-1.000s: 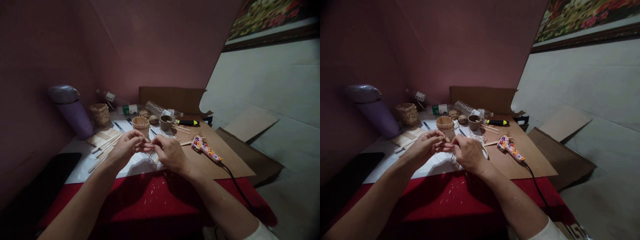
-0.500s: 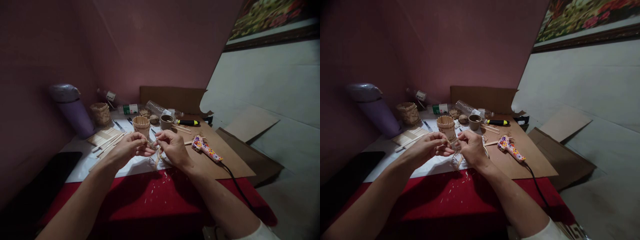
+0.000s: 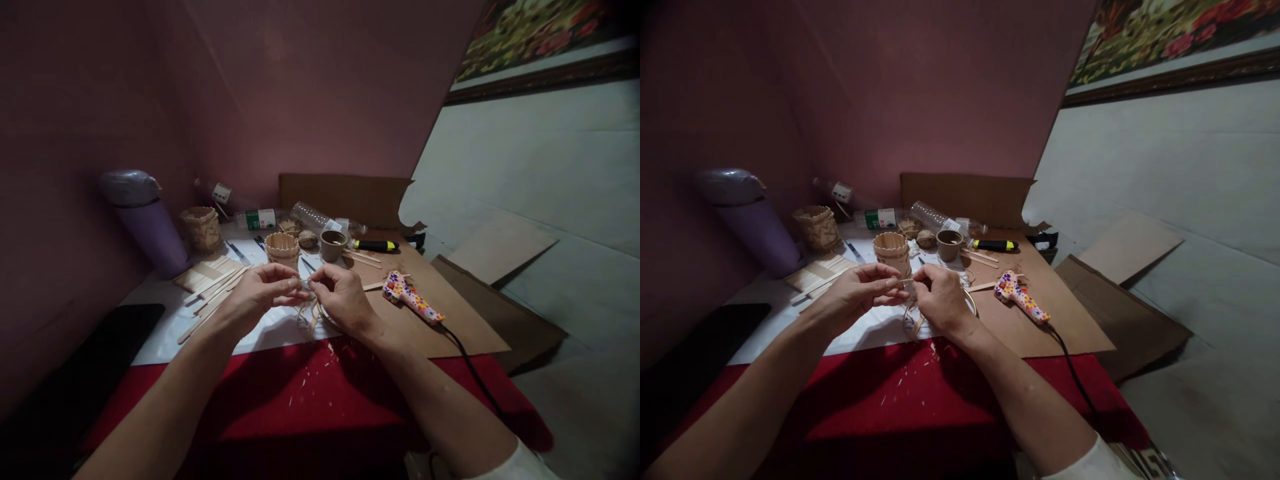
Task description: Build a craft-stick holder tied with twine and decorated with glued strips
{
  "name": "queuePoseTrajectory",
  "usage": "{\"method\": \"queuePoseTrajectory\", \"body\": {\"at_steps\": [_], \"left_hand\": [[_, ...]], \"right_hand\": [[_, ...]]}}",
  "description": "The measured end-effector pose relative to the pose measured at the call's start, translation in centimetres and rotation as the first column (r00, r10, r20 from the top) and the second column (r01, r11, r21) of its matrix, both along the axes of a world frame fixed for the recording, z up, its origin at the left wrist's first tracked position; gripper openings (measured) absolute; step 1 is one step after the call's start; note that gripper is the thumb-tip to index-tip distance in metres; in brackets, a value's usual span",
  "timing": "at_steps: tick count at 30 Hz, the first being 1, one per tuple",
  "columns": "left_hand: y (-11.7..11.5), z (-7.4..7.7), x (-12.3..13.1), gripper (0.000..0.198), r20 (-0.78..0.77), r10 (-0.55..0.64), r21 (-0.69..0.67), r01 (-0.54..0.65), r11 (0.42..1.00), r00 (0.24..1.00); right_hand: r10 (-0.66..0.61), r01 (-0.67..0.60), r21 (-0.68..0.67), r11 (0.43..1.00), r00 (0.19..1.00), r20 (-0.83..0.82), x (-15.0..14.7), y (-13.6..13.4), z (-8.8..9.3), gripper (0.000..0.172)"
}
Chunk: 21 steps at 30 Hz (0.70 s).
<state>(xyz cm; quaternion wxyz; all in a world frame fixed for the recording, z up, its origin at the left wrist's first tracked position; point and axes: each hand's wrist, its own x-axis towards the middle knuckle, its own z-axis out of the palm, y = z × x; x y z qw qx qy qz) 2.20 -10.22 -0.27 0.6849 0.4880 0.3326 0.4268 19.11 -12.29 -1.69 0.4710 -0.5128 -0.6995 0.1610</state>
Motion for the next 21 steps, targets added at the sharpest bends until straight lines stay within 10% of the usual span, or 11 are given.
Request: {"method": "queuePoseTrajectory", "body": {"at_steps": [12,18,21], "left_hand": [[0.0,-0.2,-0.2,0.018,-0.050,0.018,0.033,-0.017,0.999,0.999],[0.0,-0.1,0.2,0.025,-0.097,0.024,0.101,-0.014,0.995,0.995],[-0.1,-0.1,0.4,0.027,-0.110,0.027,0.129,-0.013,0.992,0.994]], "right_hand": [[0.002,-0.001,-0.045,0.999,1.000,0.016,0.5,0.1,0.1,0.010],[0.286,-0.357,-0.231,0.905,0.913,-0.291,-0.4,0.1,-0.5,0.021],[0.228,-0.281,-0.222,0.934,0.945,-0.235,-0.6,-0.1,-0.3,0.013]]}}
